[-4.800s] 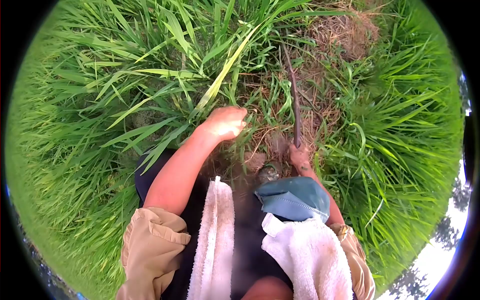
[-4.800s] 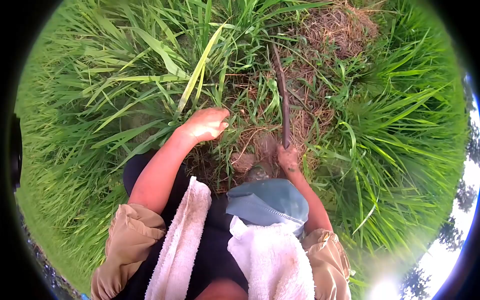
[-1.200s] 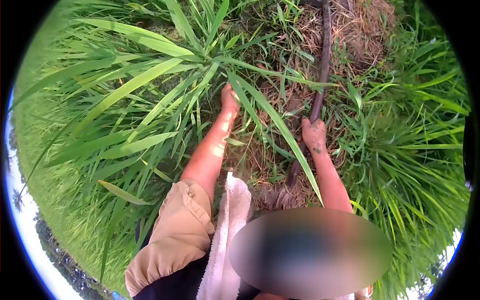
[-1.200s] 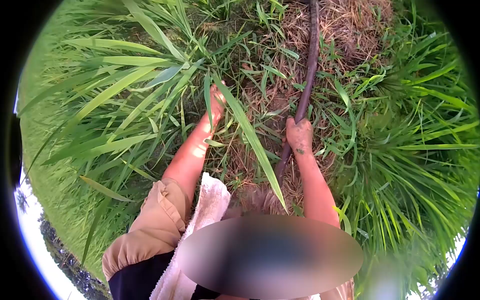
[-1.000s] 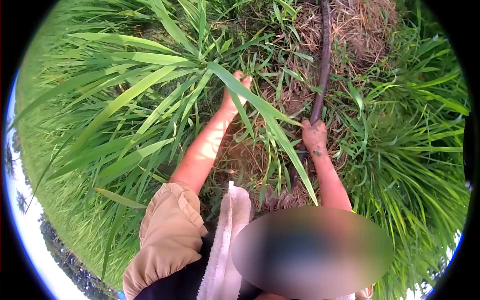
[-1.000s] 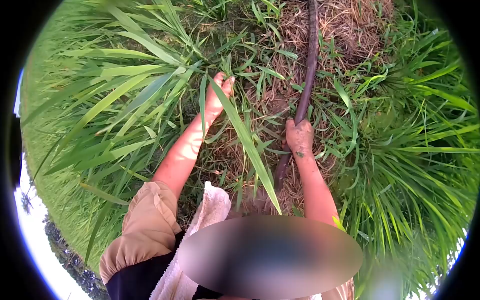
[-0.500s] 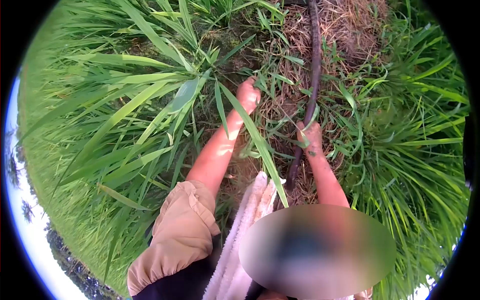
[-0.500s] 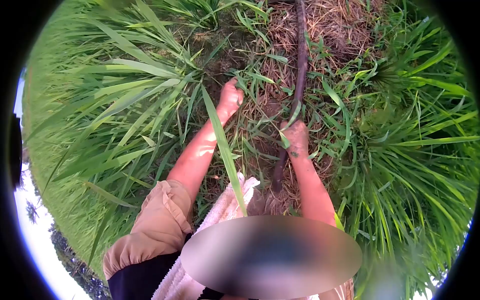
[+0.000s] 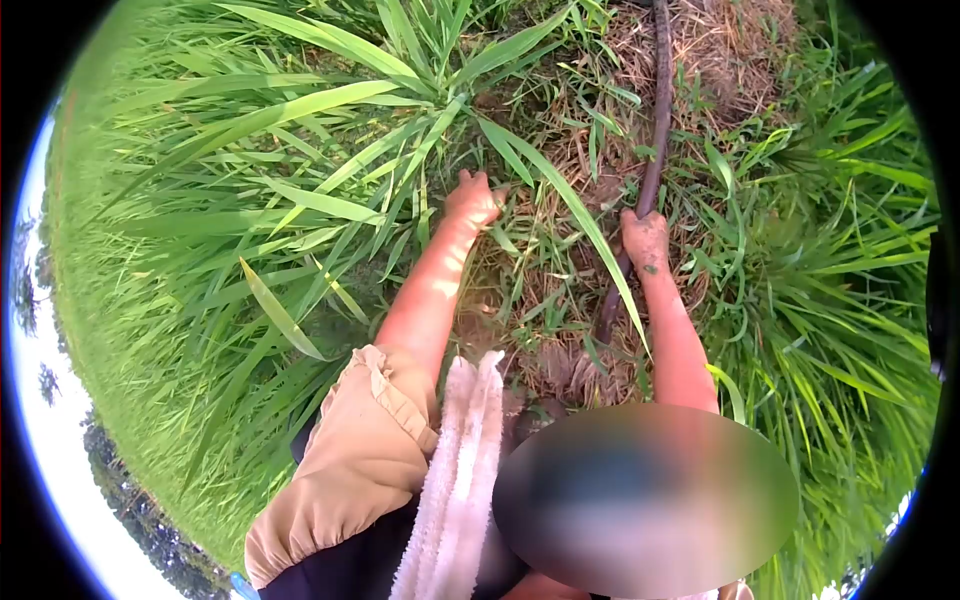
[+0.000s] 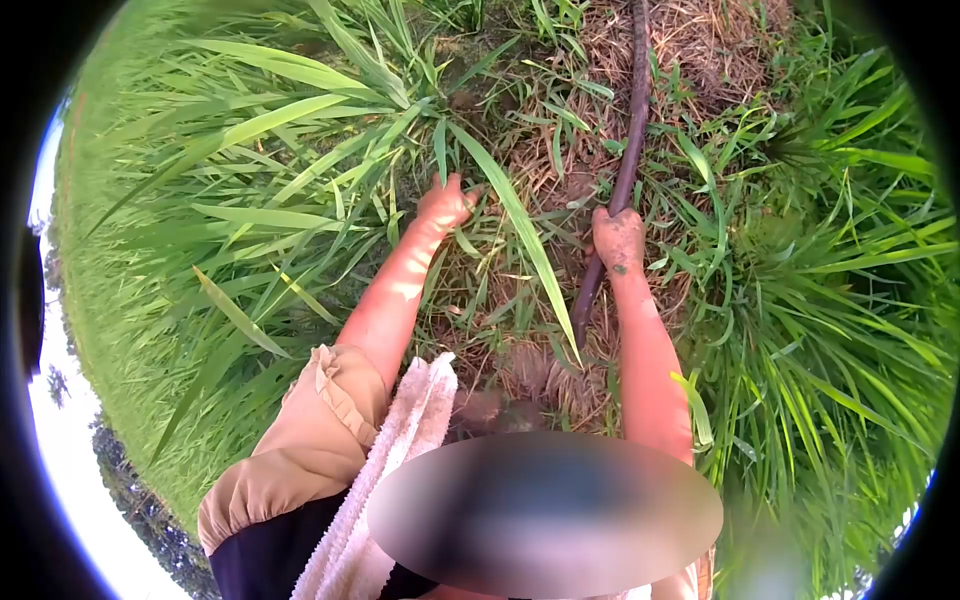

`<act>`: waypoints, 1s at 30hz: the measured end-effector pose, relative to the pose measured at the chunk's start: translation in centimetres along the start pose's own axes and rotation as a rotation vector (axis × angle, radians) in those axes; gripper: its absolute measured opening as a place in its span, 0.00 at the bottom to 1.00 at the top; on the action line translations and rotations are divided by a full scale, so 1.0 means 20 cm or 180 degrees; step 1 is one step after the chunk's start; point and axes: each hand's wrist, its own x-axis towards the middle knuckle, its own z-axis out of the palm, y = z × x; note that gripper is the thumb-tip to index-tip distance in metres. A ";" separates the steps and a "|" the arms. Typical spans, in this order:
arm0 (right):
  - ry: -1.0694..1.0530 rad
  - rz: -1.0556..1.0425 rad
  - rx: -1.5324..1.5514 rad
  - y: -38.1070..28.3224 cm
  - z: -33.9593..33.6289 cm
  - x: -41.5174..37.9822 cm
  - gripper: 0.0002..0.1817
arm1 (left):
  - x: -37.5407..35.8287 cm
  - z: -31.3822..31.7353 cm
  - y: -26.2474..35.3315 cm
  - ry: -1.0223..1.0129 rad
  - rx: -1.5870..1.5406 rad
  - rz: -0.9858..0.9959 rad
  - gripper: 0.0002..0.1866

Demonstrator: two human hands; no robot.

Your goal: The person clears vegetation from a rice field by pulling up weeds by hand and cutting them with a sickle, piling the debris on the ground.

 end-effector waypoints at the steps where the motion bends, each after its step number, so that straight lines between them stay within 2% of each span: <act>1: -0.0036 0.0040 0.0024 -0.01 0.01 0.00 0.17 | -0.10 -0.14 0.10 -0.0374 0.0019 -0.0248 0.28; 2: -0.0030 0.0024 0.0045 0.01 0.01 0.01 0.17 | -0.06 0.00 0.03 0.0138 -0.0417 0.0189 0.21; 3: -0.0317 0.0165 0.0424 0.07 0.03 0.04 0.18 | -0.01 0.13 -0.03 -0.0578 -0.2143 -0.0255 0.14; 5: -0.0231 0.0154 0.0494 0.15 0.08 0.11 0.16 | -0.18 0.21 -0.01 -0.0143 -0.2655 0.0655 0.09; 6: -0.0197 0.0202 0.0552 0.14 0.08 0.10 0.17 | -0.30 0.26 0.05 -0.0151 -0.2589 0.0886 0.06; 7: -0.0028 0.0062 0.0055 0.21 0.10 0.17 0.18 | -0.47 0.30 0.12 -0.0174 -0.2509 0.1101 0.04; 9: 0.0237 -0.0337 -0.0406 0.30 0.13 0.26 0.19 | -0.93 0.14 0.35 -0.0600 -0.1650 0.1484 0.06; 10: 0.0429 -0.1033 -0.1022 0.28 0.10 0.18 0.20 | -1.08 0.20 0.37 -0.0749 -0.1483 0.1648 0.07; 11: -0.0284 0.0019 0.0310 0.22 0.08 0.15 0.22 | -1.17 0.23 0.39 -0.0870 -0.1325 0.1819 0.08; 13: -0.0024 -0.0475 -0.0104 0.23 0.09 0.17 0.21 | -1.09 0.28 0.28 -0.0030 -0.1862 0.1299 0.08; 14: 0.0068 -0.0483 -0.0142 0.21 0.09 0.14 0.20 | -1.02 0.22 0.21 0.0719 -0.1326 0.0996 0.09; 15: 0.0159 -0.0489 -0.0181 0.20 0.09 0.11 0.20 | -0.94 0.11 0.13 0.0548 -0.1147 0.0663 0.14; 17: -0.0145 0.0095 0.0414 0.11 0.08 0.03 0.18 | -0.74 0.15 -0.08 0.0905 -0.0704 0.0280 0.32; 18: -0.0179 0.0063 0.0562 0.10 0.07 -0.01 0.16 | -0.66 0.16 -0.16 0.0332 -0.0549 -0.0012 0.36; 19: -0.0159 0.0025 0.0677 0.11 0.08 -0.02 0.16 | -0.60 0.21 -0.22 -0.0066 0.0106 -0.0073 0.36; 21: -0.0092 -0.0057 0.0901 0.17 0.11 -0.02 0.15 | -0.51 0.35 -0.35 0.0239 0.0251 -0.0245 0.32; 23: -0.0126 0.0207 0.0620 0.20 0.10 -0.05 0.14 | -0.48 0.28 -0.37 0.0020 0.0135 -0.0232 0.25; 26: -0.0279 0.0452 0.0894 0.21 0.07 -0.23 0.13 | -0.57 0.28 -0.42 -0.0070 -0.0483 -0.0148 0.17; 28: -0.0350 0.0404 0.1049 0.25 0.05 -0.28 0.12 | -0.60 0.31 -0.43 0.0033 -0.0977 0.0007 0.12; 29: -0.0346 0.0369 0.1112 0.26 0.04 -0.27 0.12 | -0.68 0.33 -0.39 0.0263 -0.1289 0.0323 0.12; 30: -0.0362 0.0367 0.1170 0.29 0.03 -0.28 0.12 | -0.74 0.36 -0.31 0.0011 -0.0861 0.0720 0.11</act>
